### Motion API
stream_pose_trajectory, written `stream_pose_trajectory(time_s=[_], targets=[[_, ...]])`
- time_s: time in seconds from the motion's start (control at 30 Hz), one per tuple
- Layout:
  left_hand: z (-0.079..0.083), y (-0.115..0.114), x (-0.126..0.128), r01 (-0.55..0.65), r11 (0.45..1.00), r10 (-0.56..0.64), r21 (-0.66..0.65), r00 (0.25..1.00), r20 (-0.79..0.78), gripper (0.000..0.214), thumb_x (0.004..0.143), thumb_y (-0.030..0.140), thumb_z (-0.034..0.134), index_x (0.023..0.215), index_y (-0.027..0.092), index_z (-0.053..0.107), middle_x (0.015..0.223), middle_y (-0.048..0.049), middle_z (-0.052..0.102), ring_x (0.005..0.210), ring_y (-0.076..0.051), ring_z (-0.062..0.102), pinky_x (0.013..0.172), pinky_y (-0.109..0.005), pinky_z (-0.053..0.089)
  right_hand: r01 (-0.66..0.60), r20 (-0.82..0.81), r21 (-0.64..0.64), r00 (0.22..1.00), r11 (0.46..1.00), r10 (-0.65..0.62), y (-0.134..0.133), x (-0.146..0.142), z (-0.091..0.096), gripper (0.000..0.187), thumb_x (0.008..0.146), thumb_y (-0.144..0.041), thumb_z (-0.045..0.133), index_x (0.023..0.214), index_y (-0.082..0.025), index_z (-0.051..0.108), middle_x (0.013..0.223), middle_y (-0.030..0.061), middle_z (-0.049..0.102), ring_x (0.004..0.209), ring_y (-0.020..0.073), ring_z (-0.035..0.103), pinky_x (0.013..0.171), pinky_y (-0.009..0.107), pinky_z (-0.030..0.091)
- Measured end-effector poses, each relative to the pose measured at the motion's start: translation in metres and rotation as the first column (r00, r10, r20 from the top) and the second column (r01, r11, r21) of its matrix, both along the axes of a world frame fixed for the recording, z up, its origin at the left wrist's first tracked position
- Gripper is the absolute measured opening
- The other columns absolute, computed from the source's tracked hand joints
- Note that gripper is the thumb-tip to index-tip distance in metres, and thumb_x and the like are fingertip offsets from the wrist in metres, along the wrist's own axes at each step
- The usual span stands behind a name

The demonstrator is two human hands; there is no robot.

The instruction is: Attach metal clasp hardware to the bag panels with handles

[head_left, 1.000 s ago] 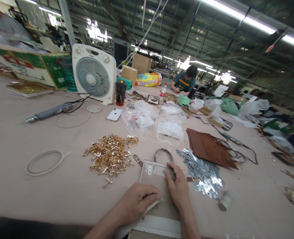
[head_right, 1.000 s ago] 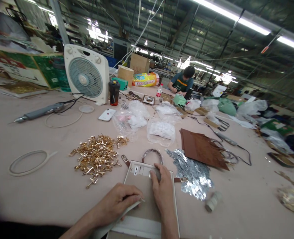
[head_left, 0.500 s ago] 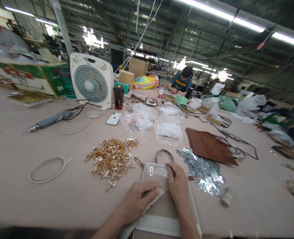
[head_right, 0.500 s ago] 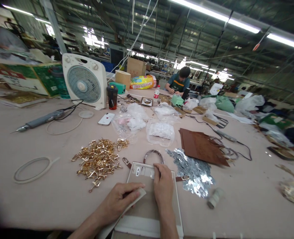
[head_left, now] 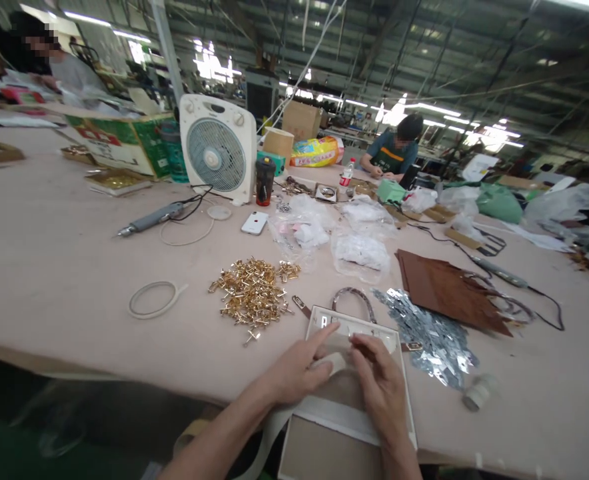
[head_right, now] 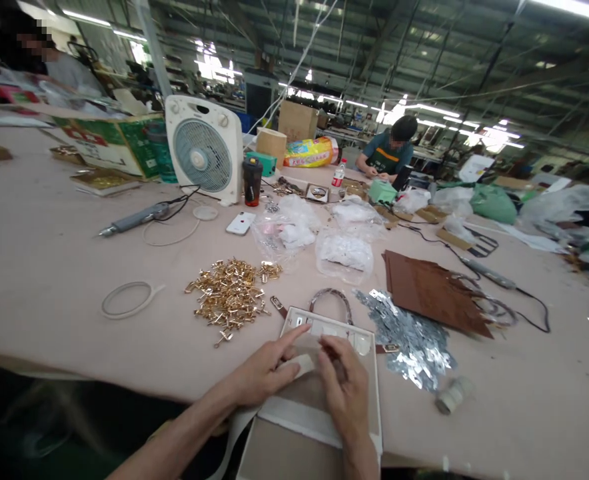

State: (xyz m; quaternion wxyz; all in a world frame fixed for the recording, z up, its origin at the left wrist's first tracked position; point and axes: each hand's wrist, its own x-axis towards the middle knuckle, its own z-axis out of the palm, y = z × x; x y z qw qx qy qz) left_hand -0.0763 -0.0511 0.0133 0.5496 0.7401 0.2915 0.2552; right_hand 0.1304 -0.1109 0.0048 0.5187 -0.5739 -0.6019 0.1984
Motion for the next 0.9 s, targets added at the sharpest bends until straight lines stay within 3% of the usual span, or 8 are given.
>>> stream_pose_trajectory(time_s=[0.13,0.3,0.47,0.63,0.9], targets=[[-0.002,0.001,-0.003,0.041,0.999,-0.042,0.008,0.998,0.036,0.081,0.089,0.018,0.057,0.164,0.02,0.028,0.073,0.0053,0.053,0.066,-0.013,0.048,0.065,-0.024,0.039,-0.181,0.111,-0.06,0.976,0.982,0.187,-0.008,-0.009,0.001,0.034,0.098,-0.035,0.064,0.13,-0.029,0.071,0.127,0.0103,0.071,0.113,0.0292,0.069,0.1,0.046,0.057],[0.002,0.001,-0.006,0.067,0.998,-0.066,-0.004,0.997,0.048,0.08,0.084,0.016,0.059,0.161,0.02,0.037,0.075,0.0041,0.056,0.071,-0.016,0.052,0.071,-0.026,0.043,-0.286,0.108,-0.117,0.948,0.951,0.299,-0.006,-0.011,0.005,0.018,0.1,-0.032,0.063,0.111,-0.027,0.076,0.108,0.0081,0.076,0.101,0.0268,0.072,0.09,0.039,0.059],[0.011,0.001,-0.008,0.042,0.999,-0.042,0.004,0.998,-0.044,0.061,0.086,0.02,0.059,0.146,0.018,0.053,0.074,0.0042,0.059,0.07,-0.016,0.054,0.069,-0.026,0.042,-0.279,0.117,-0.135,0.948,0.951,0.295,-0.006,-0.012,0.006,0.016,0.1,-0.033,0.062,0.098,-0.025,0.075,0.096,0.0075,0.076,0.091,0.025,0.071,0.081,0.035,0.058],[0.013,0.0,-0.009,-0.027,1.0,0.027,0.005,0.992,-0.12,0.027,0.094,0.03,0.057,0.111,0.017,0.074,0.092,-0.0034,0.075,0.082,-0.019,0.064,0.074,-0.026,0.047,-0.287,0.14,-0.15,0.941,0.946,0.308,-0.005,-0.013,0.005,0.016,0.103,-0.031,0.059,0.097,-0.025,0.073,0.095,0.0065,0.074,0.09,0.0232,0.07,0.082,0.033,0.055],[0.004,0.005,-0.008,-0.021,0.997,0.032,0.072,0.987,-0.156,0.028,0.097,0.031,0.055,0.087,0.015,0.076,0.076,-0.001,0.07,0.072,-0.015,0.058,0.066,-0.023,0.041,-0.269,0.166,-0.145,0.942,0.952,0.291,-0.002,-0.013,0.001,0.015,0.104,-0.03,0.056,0.097,-0.025,0.068,0.095,0.0049,0.07,0.091,0.0225,0.066,0.082,0.032,0.052]])
